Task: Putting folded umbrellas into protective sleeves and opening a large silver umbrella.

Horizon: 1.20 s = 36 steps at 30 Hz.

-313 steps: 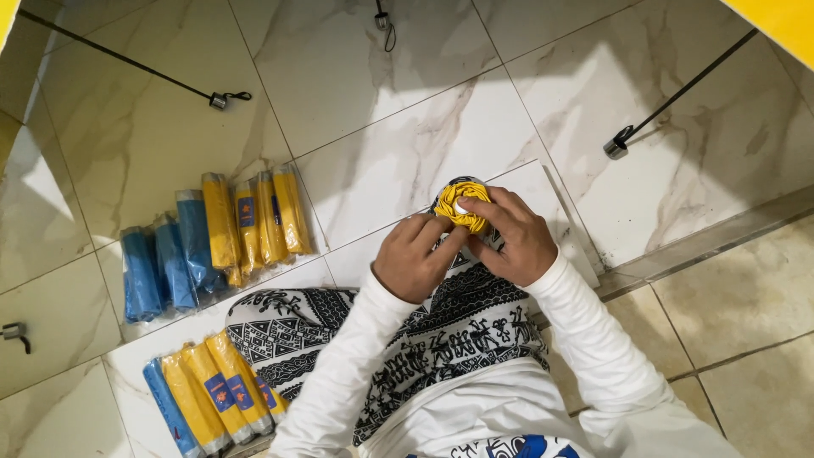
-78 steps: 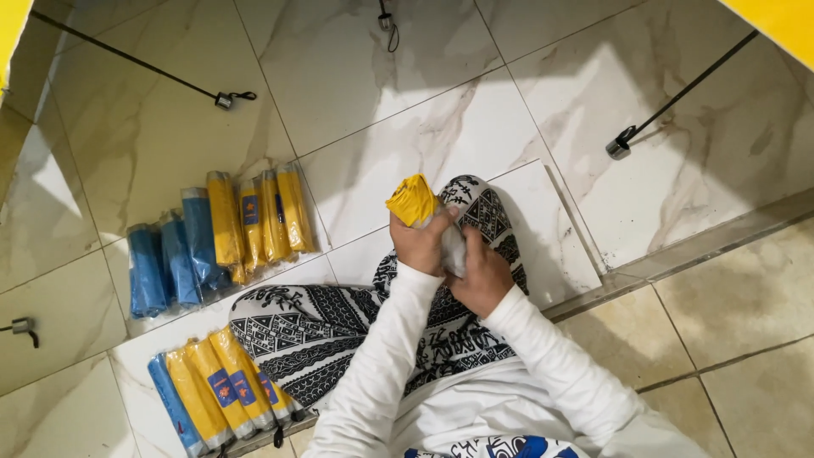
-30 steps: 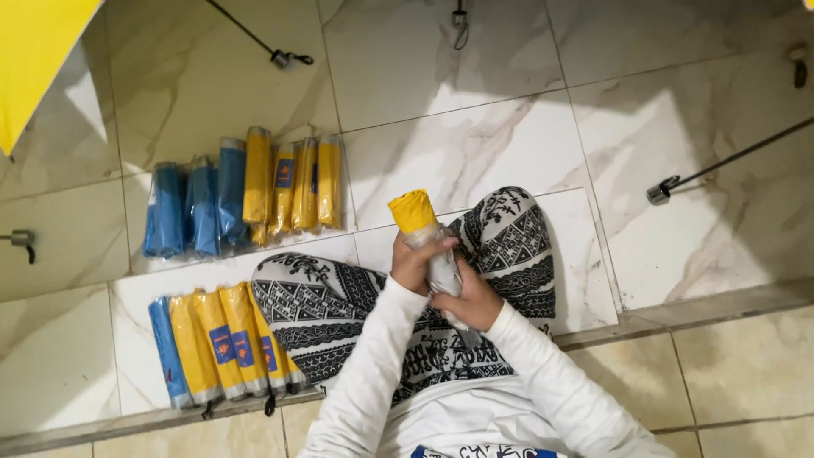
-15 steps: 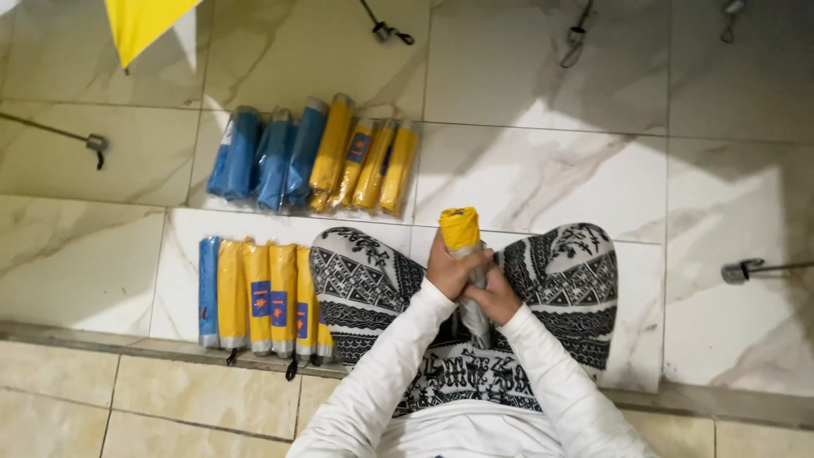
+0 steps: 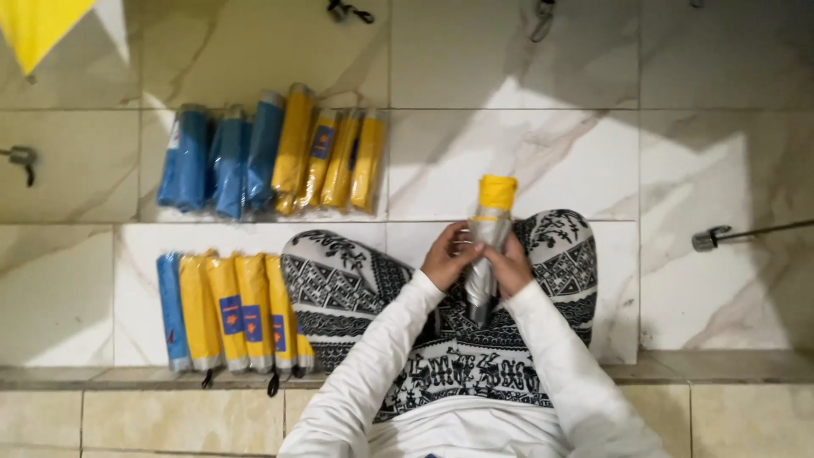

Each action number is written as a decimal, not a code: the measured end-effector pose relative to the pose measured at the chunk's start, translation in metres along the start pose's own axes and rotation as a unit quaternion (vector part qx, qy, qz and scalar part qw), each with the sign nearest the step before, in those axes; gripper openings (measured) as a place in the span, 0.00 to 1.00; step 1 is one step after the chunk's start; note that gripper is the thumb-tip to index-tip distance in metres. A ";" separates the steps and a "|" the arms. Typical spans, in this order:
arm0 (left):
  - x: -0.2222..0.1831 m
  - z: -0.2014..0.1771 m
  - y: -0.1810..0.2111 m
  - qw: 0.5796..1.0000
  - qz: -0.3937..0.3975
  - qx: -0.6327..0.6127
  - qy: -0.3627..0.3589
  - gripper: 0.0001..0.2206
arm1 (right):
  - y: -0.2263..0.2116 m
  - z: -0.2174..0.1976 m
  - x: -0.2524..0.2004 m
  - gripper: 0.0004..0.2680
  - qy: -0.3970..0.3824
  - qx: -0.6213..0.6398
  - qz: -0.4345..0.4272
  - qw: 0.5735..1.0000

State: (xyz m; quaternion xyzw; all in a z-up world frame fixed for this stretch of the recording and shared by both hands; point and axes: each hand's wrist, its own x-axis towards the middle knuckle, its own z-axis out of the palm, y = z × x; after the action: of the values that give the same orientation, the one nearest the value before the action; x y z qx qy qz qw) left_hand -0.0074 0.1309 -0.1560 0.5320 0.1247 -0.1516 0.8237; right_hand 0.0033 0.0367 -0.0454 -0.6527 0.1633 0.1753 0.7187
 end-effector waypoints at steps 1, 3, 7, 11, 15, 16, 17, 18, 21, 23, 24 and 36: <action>0.005 -0.003 0.007 1.000 -0.003 0.002 -0.007 0.26 | -0.001 0.003 0.005 0.17 0.007 0.003 -0.001 1.000; 0.018 -0.011 0.022 0.997 -0.035 0.063 0.006 0.26 | -0.003 0.012 0.019 0.17 -0.011 0.025 0.006 1.000; 0.060 -0.039 0.025 0.995 -0.057 0.077 0.018 0.27 | 0.008 0.014 0.074 0.13 -0.024 0.058 0.031 0.998; 0.111 -0.069 0.002 0.997 -0.062 0.038 0.027 0.27 | 0.055 -0.002 0.152 0.13 -0.054 -0.029 0.011 0.998; 0.127 -0.070 0.001 0.996 -0.082 -0.002 0.036 0.32 | 0.079 -0.006 0.191 0.14 -0.041 -0.034 0.028 0.998; 0.134 -0.074 -0.003 0.996 -0.085 -0.002 0.038 0.32 | 0.085 -0.003 0.196 0.14 -0.041 -0.034 0.031 0.998; 0.143 -0.076 -0.007 0.995 -0.087 -0.005 0.046 0.31 | 0.089 -0.002 0.203 0.16 -0.028 -0.029 0.029 0.999; 0.150 -0.078 -0.011 0.995 -0.090 -0.008 0.053 0.31 | 0.094 -0.001 0.209 0.18 -0.015 -0.025 0.027 0.999; 0.176 -0.086 -0.034 0.995 -0.078 0.015 0.069 0.30 | 0.080 0.011 0.215 0.19 0.012 0.001 0.022 1.000; 0.182 -0.081 -0.034 0.994 -0.078 0.032 0.073 0.30 | 0.086 0.011 0.222 0.20 0.018 -0.012 0.019 1.000; 0.183 -0.079 -0.034 0.993 -0.077 0.048 0.079 0.30 | 0.089 0.011 0.224 0.20 0.023 -0.025 0.015 0.999; 0.150 -0.093 0.028 0.889 0.007 0.450 0.083 0.26 | 0.092 0.018 0.204 0.15 0.078 -0.386 -0.220 0.892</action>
State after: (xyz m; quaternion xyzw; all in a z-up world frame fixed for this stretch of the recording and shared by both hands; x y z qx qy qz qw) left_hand 0.1379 0.2095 -0.2248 0.8571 0.1071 -0.1416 0.4836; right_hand 0.1412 0.0709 -0.2197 -0.9096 -0.0096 0.0098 0.4152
